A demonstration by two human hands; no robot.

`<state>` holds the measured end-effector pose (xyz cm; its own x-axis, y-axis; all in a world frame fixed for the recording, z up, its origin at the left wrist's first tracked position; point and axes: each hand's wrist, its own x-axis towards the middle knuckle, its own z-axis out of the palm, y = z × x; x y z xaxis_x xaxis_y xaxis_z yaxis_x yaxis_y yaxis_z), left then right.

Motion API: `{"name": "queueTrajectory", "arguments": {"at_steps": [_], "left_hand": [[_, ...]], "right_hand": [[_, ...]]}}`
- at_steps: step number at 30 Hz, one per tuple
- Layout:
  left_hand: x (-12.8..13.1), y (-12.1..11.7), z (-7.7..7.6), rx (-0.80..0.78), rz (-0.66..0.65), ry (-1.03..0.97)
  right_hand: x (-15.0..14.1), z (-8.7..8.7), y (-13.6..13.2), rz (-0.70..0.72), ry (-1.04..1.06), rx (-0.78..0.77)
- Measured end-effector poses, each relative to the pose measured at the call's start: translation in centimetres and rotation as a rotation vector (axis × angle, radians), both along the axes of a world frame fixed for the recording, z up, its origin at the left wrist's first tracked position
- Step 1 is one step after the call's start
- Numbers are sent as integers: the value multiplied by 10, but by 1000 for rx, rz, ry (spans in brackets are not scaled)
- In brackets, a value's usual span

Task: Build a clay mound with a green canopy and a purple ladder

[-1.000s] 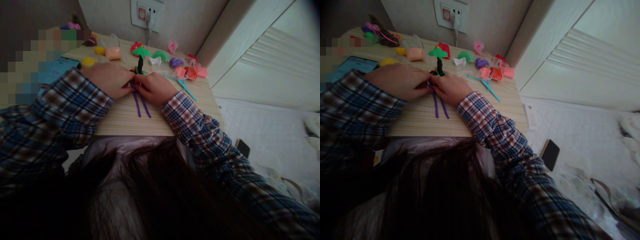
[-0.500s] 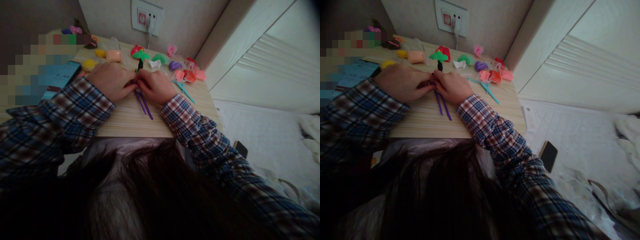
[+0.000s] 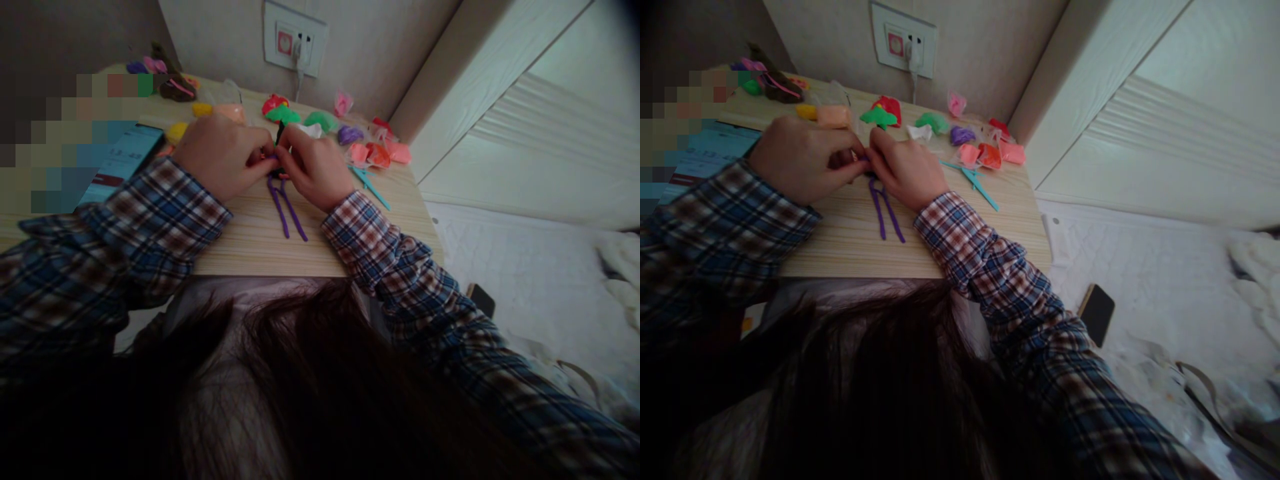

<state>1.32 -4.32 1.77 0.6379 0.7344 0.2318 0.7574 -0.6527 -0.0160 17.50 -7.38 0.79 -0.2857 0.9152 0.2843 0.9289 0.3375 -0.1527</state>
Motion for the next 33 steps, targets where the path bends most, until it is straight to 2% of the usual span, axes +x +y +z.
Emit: {"name": "queueTrajectory", "arguments": {"at_steps": [5, 9, 15, 23, 33], "left_hand": [[1, 10, -9, 69, 17, -142], [2, 13, -12, 86, -35, -221], [2, 12, -12, 113, -33, -259], [1, 13, -12, 180, -120, -308], [2, 11, -11, 184, -97, -309]], "right_hand": [[1, -6, 6, 19, 100, 68], [1, -8, 7, 36, 118, 104], [0, -5, 3, 32, 135, 101], [0, -6, 3, 28, 92, 131], [0, -6, 4, 18, 78, 158]]}}
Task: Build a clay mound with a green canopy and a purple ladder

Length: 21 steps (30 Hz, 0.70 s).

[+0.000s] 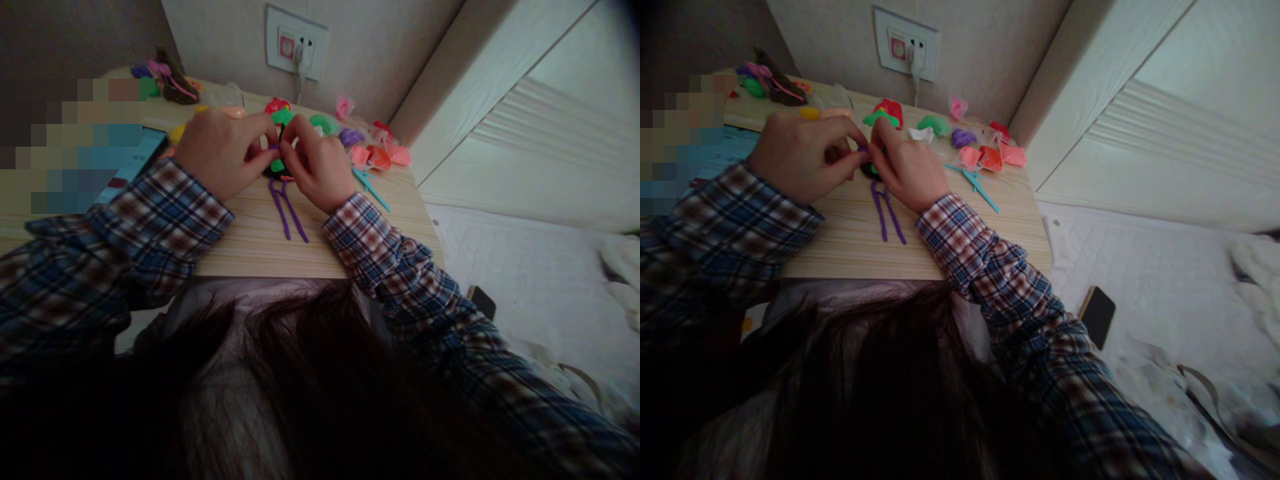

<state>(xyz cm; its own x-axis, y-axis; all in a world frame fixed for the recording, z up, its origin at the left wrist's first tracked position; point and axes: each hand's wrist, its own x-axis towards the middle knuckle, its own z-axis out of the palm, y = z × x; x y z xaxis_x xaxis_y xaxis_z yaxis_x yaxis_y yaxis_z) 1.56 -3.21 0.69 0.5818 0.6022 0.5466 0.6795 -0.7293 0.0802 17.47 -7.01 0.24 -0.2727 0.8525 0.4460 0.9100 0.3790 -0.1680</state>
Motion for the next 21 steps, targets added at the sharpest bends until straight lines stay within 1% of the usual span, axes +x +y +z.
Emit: {"name": "queueTrajectory", "arguments": {"at_steps": [10, 17, 21], "left_hand": [[-3, 1, 0, 37, -34, 15], [-2, 0, 0, -21, -38, -21], [-2, -1, 2, -4, -56, -36]], "right_hand": [[0, 2, -1, 5, 11, -28], [1, 1, 0, 0, 14, -5], [1, 3, -2, -4, -1, -3]]}}
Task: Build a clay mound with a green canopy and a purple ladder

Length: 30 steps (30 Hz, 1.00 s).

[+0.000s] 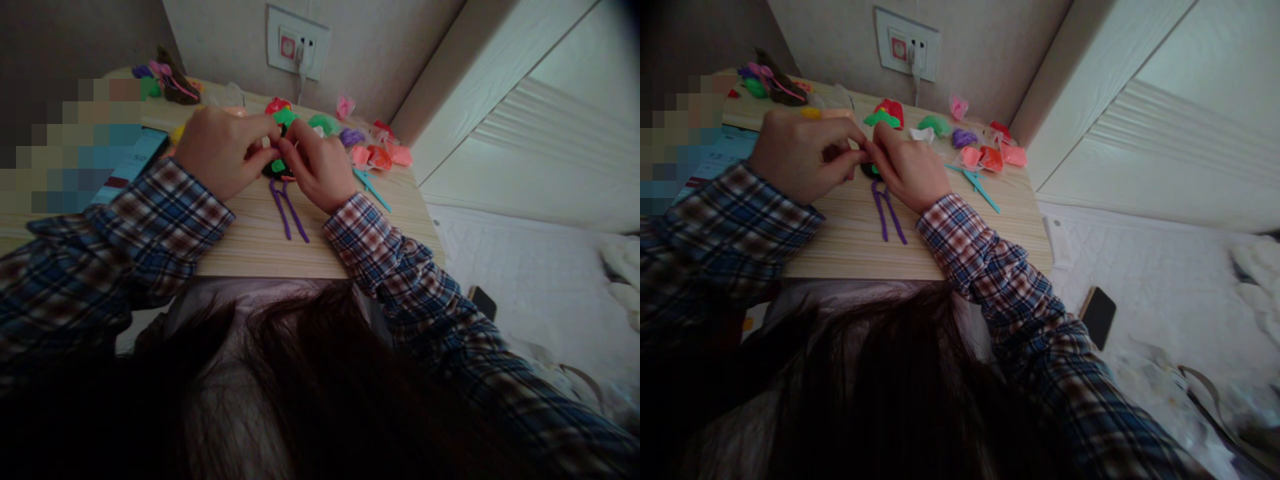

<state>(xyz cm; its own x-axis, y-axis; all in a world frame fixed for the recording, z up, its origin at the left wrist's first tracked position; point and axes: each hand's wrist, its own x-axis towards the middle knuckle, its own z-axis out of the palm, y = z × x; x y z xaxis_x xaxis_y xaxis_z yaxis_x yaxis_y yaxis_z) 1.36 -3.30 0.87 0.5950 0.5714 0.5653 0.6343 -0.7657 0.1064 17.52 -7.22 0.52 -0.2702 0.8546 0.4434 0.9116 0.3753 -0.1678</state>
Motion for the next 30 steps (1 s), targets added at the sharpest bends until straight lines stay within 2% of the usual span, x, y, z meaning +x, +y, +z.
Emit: {"name": "queueTrajectory", "arguments": {"at_steps": [6, 12, 19, 26, 30], "left_hand": [[0, -1, 1, -33, 45, 30], [1, -1, 1, -73, 16, 4], [0, -2, 1, 45, 39, 24], [0, -1, 2, -92, -73, -113], [-1, -2, 2, -180, -128, -201]], "right_hand": [[0, 1, -1, -3, 13, -27], [1, 2, 1, -25, 57, -70], [0, 1, 0, 10, 57, -32], [1, 0, 0, 10, 28, 43], [0, 3, -3, -15, 43, 5]]}}
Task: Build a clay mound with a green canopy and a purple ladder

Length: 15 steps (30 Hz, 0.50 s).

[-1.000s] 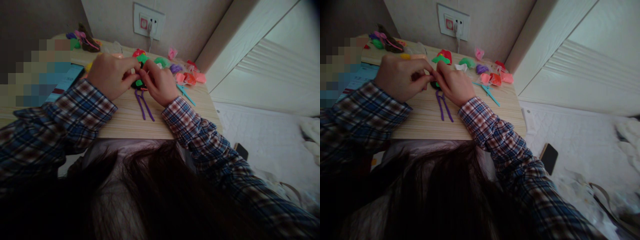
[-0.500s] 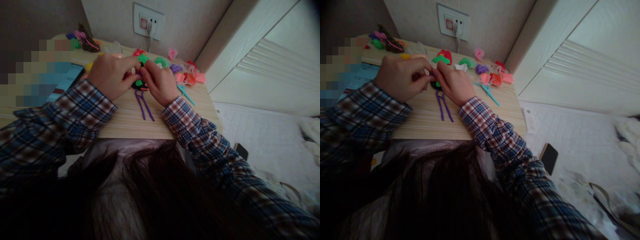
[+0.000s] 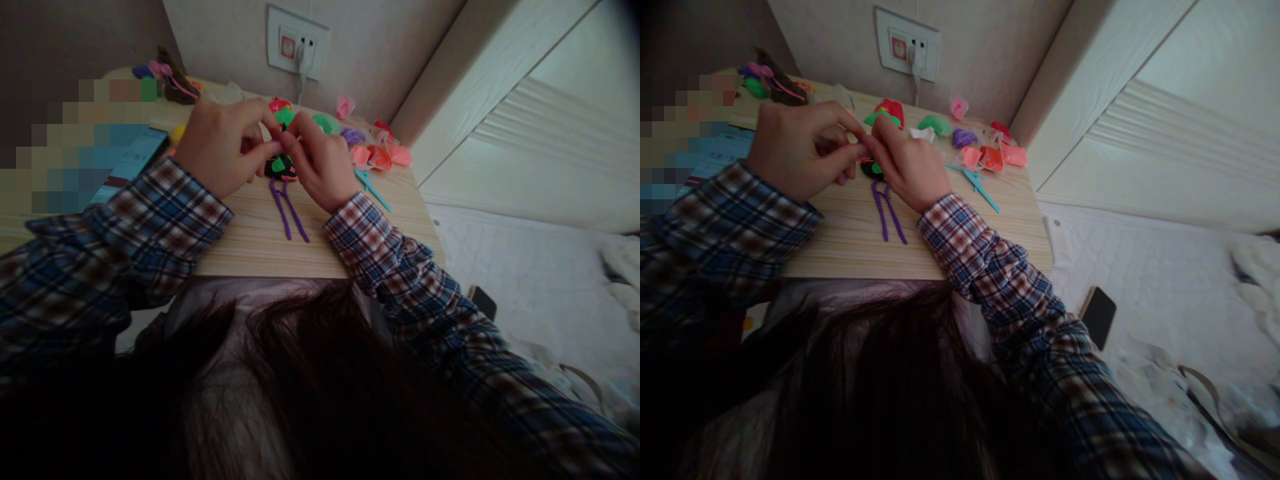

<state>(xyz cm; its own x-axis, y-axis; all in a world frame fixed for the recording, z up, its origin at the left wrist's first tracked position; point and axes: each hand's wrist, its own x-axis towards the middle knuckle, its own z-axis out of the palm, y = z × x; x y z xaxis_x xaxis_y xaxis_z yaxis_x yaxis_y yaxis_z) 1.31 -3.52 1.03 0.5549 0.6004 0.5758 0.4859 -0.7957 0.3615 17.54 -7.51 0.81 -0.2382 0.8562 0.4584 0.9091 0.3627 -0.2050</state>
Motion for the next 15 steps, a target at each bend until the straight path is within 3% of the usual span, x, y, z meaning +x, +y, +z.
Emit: {"name": "queueTrajectory", "arguments": {"at_steps": [3, 10, 15], "left_hand": [[1, -2, 0, -78, -22, -79], [3, 0, 4, -330, -177, -182], [1, 3, 7, -401, -221, -224]], "right_hand": [[0, 1, -1, -12, 14, -38], [1, 0, -1, 46, 83, 51], [1, 1, -4, 40, 82, 15]]}}
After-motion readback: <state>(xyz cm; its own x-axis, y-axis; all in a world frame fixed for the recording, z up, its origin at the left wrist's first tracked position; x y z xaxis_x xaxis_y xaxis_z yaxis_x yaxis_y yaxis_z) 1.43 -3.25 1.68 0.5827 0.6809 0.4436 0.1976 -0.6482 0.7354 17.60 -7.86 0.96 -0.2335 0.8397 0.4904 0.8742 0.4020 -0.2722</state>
